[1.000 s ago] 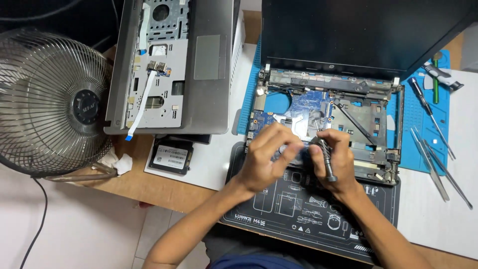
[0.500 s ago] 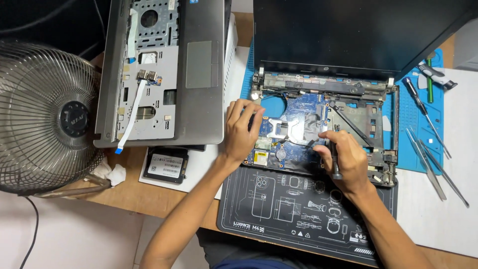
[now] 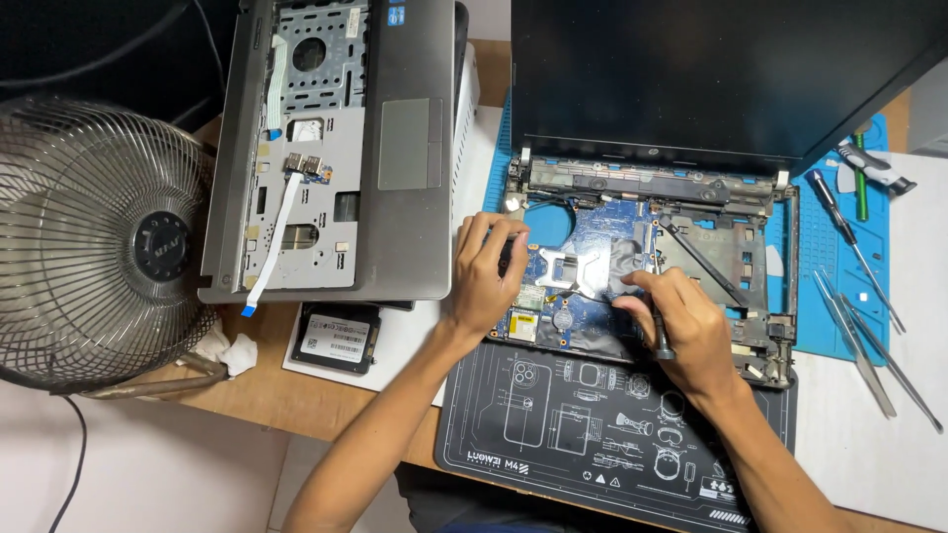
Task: Technician disassembling a laptop by removing screws and disconnecting internal ribbon cables to extract the motherboard.
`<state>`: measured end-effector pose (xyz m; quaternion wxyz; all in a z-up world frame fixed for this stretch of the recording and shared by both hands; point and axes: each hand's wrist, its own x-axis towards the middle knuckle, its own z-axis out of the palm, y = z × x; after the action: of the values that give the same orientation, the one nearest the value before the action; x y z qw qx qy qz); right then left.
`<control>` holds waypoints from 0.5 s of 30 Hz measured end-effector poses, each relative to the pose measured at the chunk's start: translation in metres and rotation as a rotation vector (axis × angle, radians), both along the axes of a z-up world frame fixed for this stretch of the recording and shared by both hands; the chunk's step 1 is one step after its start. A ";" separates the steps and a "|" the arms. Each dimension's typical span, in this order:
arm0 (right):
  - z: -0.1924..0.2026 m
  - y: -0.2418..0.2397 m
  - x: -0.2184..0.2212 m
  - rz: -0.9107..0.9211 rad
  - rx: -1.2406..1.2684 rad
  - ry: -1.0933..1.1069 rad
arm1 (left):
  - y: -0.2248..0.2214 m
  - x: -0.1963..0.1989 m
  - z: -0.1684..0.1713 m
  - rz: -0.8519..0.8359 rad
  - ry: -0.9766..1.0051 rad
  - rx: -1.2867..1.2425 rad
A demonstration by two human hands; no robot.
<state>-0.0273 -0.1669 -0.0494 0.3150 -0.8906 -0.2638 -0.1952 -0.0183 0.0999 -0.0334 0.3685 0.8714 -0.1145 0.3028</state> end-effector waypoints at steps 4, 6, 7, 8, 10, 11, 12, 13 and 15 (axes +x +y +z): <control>-0.010 -0.002 0.000 -0.014 0.027 0.027 | 0.000 0.001 -0.002 -0.013 0.009 -0.031; -0.019 -0.004 0.000 -0.035 0.045 0.027 | 0.001 0.002 -0.001 -0.018 0.015 -0.045; -0.024 -0.005 -0.001 -0.072 0.076 0.034 | 0.001 0.001 0.001 -0.016 0.014 -0.039; -0.029 -0.007 -0.002 -0.109 0.108 0.040 | 0.002 0.001 0.003 -0.015 0.013 -0.033; -0.039 -0.013 -0.001 -0.115 0.168 0.054 | 0.003 0.001 0.002 -0.016 0.009 -0.019; -0.044 -0.016 -0.001 -0.117 0.227 0.068 | 0.003 0.001 0.002 -0.013 0.005 -0.005; -0.038 -0.013 -0.001 -0.120 0.228 0.065 | 0.003 0.001 0.002 -0.016 0.002 -0.005; -0.031 -0.011 -0.001 -0.111 0.221 0.028 | 0.003 0.001 0.002 -0.025 0.005 -0.022; -0.028 -0.008 0.001 -0.105 0.212 -0.009 | 0.004 0.002 0.002 -0.036 0.007 -0.039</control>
<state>-0.0258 -0.1748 -0.0770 0.3957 -0.8638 -0.1960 -0.2424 -0.0164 0.1035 -0.0318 0.3913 0.8630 -0.1226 0.2951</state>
